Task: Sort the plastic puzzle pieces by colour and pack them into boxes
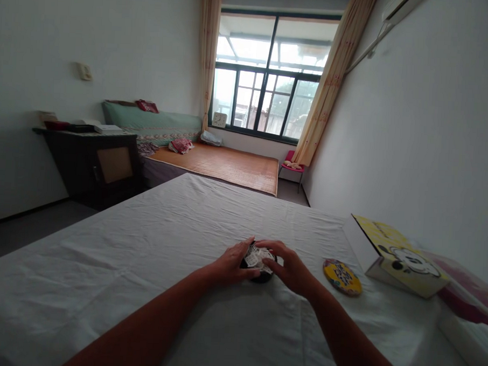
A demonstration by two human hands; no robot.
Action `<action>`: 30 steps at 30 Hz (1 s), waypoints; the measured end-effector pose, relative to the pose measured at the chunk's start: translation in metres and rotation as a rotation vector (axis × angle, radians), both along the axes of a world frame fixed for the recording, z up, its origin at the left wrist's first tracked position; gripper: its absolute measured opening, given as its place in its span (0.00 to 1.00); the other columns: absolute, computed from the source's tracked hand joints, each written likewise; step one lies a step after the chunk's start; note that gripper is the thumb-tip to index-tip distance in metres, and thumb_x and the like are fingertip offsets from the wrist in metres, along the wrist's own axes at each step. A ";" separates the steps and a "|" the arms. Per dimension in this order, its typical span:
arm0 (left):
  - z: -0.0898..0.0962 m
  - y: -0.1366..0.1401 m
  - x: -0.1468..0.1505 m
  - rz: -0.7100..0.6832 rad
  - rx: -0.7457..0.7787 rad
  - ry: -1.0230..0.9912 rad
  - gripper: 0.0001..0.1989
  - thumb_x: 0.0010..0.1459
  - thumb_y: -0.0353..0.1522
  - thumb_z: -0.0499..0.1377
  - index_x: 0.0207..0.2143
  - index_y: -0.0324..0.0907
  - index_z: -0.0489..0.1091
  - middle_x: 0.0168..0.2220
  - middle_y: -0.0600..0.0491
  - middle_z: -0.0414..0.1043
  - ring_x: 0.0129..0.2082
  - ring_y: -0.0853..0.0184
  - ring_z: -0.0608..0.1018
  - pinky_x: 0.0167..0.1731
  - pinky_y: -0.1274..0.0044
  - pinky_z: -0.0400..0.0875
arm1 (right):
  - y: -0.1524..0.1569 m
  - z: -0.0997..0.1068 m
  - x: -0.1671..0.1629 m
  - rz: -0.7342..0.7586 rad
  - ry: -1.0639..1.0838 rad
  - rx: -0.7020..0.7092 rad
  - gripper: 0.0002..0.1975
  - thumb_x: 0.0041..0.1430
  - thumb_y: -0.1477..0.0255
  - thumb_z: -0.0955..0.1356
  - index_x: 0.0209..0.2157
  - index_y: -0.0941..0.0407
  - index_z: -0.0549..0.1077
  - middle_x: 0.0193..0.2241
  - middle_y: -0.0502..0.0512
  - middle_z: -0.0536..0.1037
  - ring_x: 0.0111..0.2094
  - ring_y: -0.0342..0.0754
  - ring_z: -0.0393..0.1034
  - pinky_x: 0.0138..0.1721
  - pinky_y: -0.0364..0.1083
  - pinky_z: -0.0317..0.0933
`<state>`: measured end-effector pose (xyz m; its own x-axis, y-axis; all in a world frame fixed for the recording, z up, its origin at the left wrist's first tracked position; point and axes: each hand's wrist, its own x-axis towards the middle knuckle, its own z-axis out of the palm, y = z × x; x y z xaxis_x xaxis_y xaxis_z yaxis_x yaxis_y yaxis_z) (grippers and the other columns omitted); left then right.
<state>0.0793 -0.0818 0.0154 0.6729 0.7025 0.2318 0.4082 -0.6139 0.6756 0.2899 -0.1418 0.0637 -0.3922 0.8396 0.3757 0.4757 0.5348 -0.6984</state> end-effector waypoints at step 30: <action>-0.010 0.009 -0.002 -0.004 -0.024 0.035 0.60 0.37 0.43 0.70 0.66 0.39 0.40 0.66 0.39 0.46 0.64 0.49 0.52 0.62 0.61 0.48 | 0.018 -0.003 0.054 -0.329 -0.200 -0.020 0.17 0.56 0.55 0.65 0.35 0.53 0.78 0.34 0.54 0.80 0.36 0.49 0.72 0.36 0.47 0.65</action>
<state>0.0775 -0.0730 0.0051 0.6831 0.7049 0.1912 0.4294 -0.5993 0.6756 0.3442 -0.1238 0.0605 -0.1641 0.9394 0.3009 0.7477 0.3174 -0.5832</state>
